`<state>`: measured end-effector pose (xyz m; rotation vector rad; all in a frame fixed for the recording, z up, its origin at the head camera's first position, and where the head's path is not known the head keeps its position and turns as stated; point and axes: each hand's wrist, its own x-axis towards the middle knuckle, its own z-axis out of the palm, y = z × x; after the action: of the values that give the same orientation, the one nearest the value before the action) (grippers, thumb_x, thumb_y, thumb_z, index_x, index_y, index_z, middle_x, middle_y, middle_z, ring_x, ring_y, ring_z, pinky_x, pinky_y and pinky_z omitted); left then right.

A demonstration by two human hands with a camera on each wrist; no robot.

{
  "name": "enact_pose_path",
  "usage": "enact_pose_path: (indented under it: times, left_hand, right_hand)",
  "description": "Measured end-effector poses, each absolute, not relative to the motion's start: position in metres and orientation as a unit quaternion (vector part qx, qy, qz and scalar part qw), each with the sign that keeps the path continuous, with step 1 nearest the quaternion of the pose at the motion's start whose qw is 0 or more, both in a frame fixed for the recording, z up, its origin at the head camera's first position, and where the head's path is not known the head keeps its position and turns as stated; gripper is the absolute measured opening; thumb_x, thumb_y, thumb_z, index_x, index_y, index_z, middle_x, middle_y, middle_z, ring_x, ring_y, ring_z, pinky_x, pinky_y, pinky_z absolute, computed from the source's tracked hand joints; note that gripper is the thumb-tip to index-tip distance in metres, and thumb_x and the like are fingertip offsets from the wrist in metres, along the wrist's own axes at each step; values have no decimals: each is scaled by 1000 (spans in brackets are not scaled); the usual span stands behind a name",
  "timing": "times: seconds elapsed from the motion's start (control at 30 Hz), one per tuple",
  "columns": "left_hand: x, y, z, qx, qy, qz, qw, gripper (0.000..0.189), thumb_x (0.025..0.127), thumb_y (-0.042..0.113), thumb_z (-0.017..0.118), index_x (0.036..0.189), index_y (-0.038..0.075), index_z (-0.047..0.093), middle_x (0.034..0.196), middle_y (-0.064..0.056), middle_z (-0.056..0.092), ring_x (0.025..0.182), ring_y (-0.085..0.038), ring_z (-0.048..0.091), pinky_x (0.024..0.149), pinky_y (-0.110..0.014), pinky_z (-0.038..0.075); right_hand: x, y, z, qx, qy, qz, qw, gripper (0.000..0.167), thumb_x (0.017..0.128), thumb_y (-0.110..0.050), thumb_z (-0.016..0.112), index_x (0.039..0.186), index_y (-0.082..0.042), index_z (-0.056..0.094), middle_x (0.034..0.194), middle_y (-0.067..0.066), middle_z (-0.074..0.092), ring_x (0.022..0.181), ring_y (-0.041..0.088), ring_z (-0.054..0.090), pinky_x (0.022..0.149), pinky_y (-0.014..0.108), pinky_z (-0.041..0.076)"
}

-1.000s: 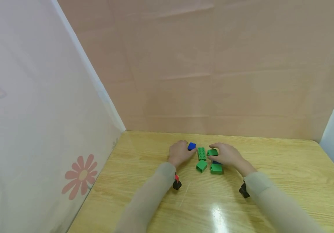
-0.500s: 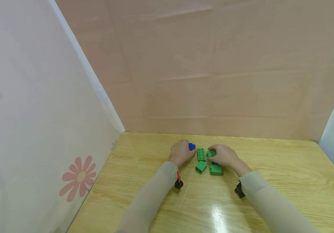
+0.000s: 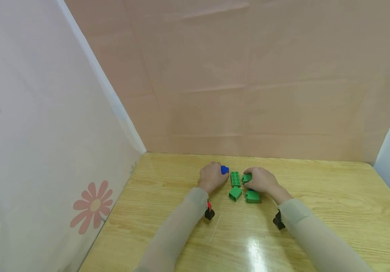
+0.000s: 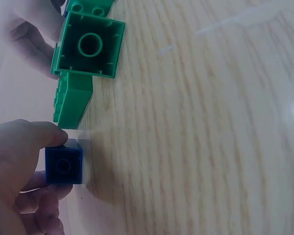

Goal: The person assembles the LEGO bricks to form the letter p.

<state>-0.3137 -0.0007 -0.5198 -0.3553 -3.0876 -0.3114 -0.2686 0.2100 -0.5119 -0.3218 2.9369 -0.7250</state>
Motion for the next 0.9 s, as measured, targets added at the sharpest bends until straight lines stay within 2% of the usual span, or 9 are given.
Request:
enact_pose_path:
  times: [0.27,0.57,0.9]
  left_hand:
    - [-312,-1,-521,-111,-989,-93,13,45,94,57,70,106,13,72,88,2,66,73,-15,65,60,-35,54]
    - [-308,-7,-525,-109,-988,-108,22,47,94,56,71,115,15,73,98,0,69,82,-18,69,67,-38,56]
    - [-303,-13,-517,-123,-982,-138,35,47,95,56,69,123,18,72,106,2,70,89,-17,70,71,-37,55]
  right_hand:
    - [-267,209,-512,-102,964,-239,52,43,90,-20,77,129,-3,71,126,21,69,109,41,66,84,59,54]
    - [-264,211,-511,-107,960,-254,38,47,91,-24,79,131,-2,69,123,20,70,107,40,67,85,59,54]
    - [-262,219,-509,-111,953,-283,10,51,91,-31,79,133,-4,69,129,21,68,114,45,64,89,63,52]
